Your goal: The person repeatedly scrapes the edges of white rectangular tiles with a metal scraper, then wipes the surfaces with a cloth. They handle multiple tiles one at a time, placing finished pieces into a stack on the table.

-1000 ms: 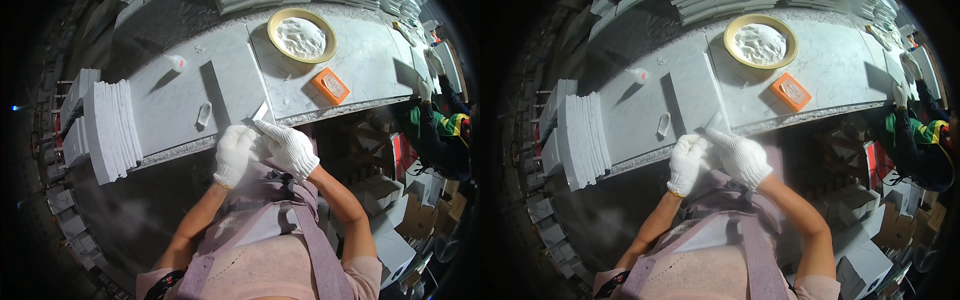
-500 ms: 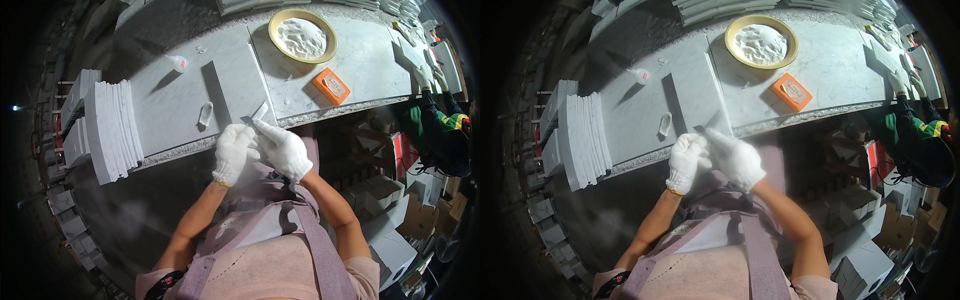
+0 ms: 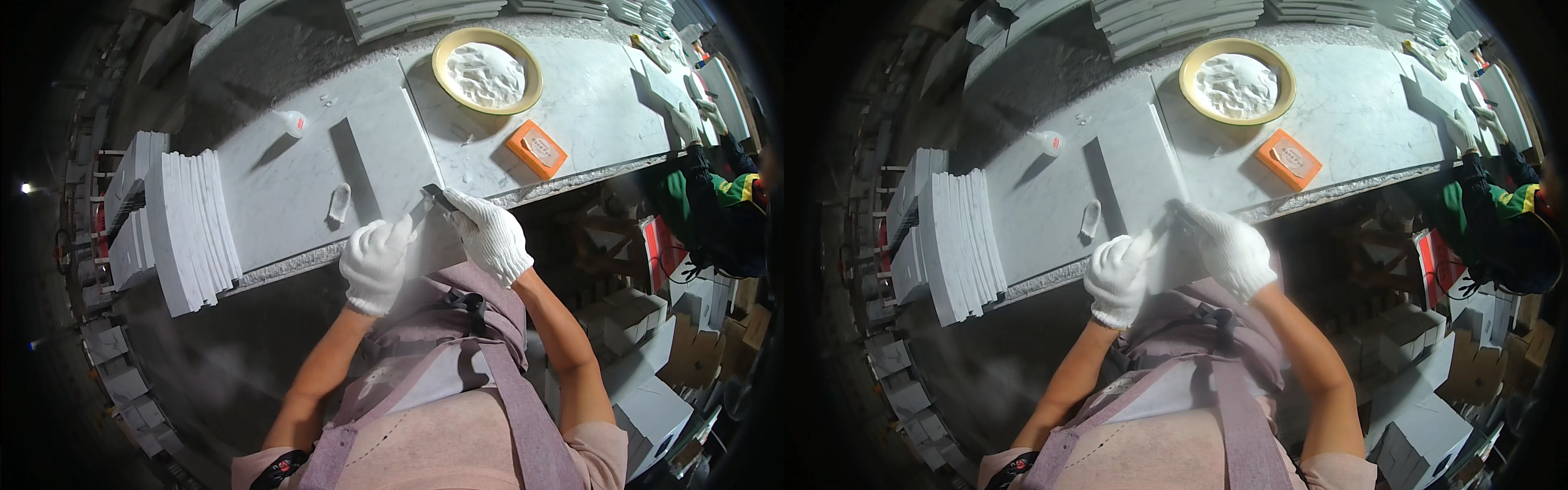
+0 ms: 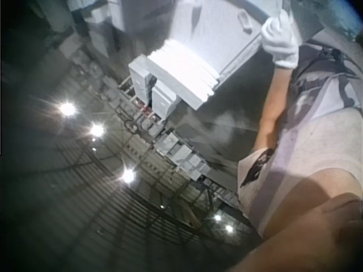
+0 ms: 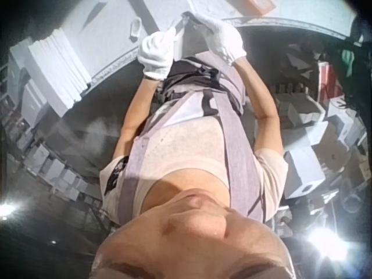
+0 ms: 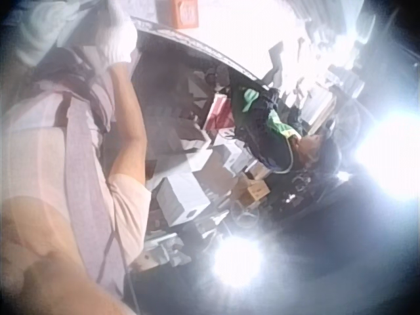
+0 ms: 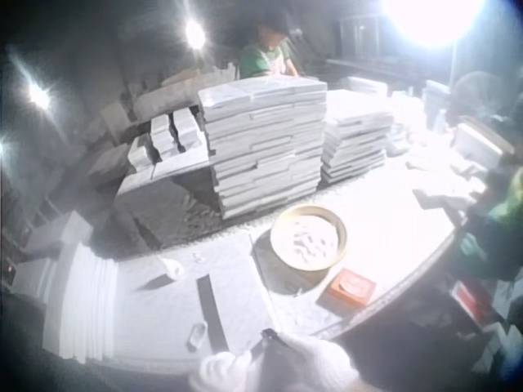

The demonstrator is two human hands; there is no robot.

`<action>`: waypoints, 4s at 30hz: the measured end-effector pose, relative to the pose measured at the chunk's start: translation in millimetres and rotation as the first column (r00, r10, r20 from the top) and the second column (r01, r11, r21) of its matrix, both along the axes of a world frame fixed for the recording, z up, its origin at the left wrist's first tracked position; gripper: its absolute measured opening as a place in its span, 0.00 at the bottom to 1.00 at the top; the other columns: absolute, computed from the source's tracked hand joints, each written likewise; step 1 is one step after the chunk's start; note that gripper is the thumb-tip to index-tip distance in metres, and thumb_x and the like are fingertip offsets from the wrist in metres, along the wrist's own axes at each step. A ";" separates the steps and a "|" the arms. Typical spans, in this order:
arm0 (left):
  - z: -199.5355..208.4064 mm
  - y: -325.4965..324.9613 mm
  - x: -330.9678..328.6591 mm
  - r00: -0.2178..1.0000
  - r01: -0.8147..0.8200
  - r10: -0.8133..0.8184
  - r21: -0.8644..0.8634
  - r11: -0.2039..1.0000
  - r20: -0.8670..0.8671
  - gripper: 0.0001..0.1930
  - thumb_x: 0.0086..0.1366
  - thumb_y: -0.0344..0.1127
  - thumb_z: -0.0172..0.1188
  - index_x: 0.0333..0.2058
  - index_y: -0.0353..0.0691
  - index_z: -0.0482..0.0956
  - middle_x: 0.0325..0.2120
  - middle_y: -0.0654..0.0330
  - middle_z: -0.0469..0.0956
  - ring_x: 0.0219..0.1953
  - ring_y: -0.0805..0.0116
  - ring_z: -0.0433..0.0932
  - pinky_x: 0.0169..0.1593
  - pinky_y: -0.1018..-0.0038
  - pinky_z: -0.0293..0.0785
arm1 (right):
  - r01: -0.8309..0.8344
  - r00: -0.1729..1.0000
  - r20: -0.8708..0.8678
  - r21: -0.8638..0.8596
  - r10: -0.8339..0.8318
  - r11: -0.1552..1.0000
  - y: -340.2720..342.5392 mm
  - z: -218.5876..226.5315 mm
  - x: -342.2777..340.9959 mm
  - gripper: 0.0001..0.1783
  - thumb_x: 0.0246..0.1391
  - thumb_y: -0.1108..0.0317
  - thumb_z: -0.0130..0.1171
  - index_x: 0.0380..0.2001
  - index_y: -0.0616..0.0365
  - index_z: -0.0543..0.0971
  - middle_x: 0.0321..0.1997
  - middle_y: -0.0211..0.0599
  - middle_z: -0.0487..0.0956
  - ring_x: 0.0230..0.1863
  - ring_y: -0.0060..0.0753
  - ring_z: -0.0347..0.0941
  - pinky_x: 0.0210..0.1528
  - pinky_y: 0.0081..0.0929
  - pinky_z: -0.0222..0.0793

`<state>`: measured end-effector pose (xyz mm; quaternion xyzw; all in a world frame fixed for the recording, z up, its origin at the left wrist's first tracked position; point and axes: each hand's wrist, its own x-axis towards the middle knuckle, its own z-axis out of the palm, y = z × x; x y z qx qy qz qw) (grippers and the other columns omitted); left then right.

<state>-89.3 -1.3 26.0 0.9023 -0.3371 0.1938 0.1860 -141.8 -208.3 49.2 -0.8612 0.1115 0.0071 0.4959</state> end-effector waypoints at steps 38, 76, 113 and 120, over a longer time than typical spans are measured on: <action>30.0 -22.4 62.9 0.971 -0.126 0.057 -0.299 0.946 -0.231 0.09 0.66 0.35 0.70 0.43 0.40 0.87 0.35 0.49 0.88 0.37 0.45 0.87 0.44 0.58 0.83 | 0.386 0.920 -0.212 0.625 -0.328 0.678 -39.2 41.6 -10.4 0.30 0.72 0.64 0.63 0.74 0.54 0.72 0.36 0.26 0.80 0.25 0.15 0.70 0.27 0.18 0.69; 38.0 -56.1 -5.8 0.584 0.775 -0.669 0.070 0.628 -0.459 0.34 0.61 0.50 0.70 0.61 0.35 0.79 0.64 0.43 0.74 0.71 0.42 0.68 0.76 0.44 0.59 | 0.249 0.967 0.229 -0.730 -0.116 0.636 -224.5 -71.9 -29.8 0.30 0.56 0.55 0.73 0.61 0.49 0.80 0.67 0.39 0.79 0.71 0.52 0.71 0.70 0.43 0.69; 0.4 -96.4 21.5 0.584 0.810 -0.729 0.316 0.494 -0.357 0.18 0.65 0.47 0.67 0.22 0.40 0.84 0.31 0.51 0.85 0.37 0.52 0.83 0.44 0.56 0.80 | 0.129 0.983 0.185 -0.749 0.018 0.650 -250.5 -69.4 -40.8 0.34 0.39 0.56 0.81 0.52 0.45 0.80 0.52 0.34 0.79 0.59 0.44 0.75 0.61 0.39 0.75; 4.8 -81.2 29.1 0.684 0.729 -0.718 0.101 0.677 -0.130 0.13 0.64 0.43 0.69 0.41 0.42 0.87 0.44 0.54 0.86 0.52 0.49 0.82 0.60 0.51 0.74 | 0.053 0.996 0.091 -0.742 0.021 0.669 -249.2 -58.8 -40.2 0.39 0.39 0.53 0.83 0.56 0.44 0.79 0.58 0.32 0.78 0.63 0.44 0.73 0.65 0.41 0.72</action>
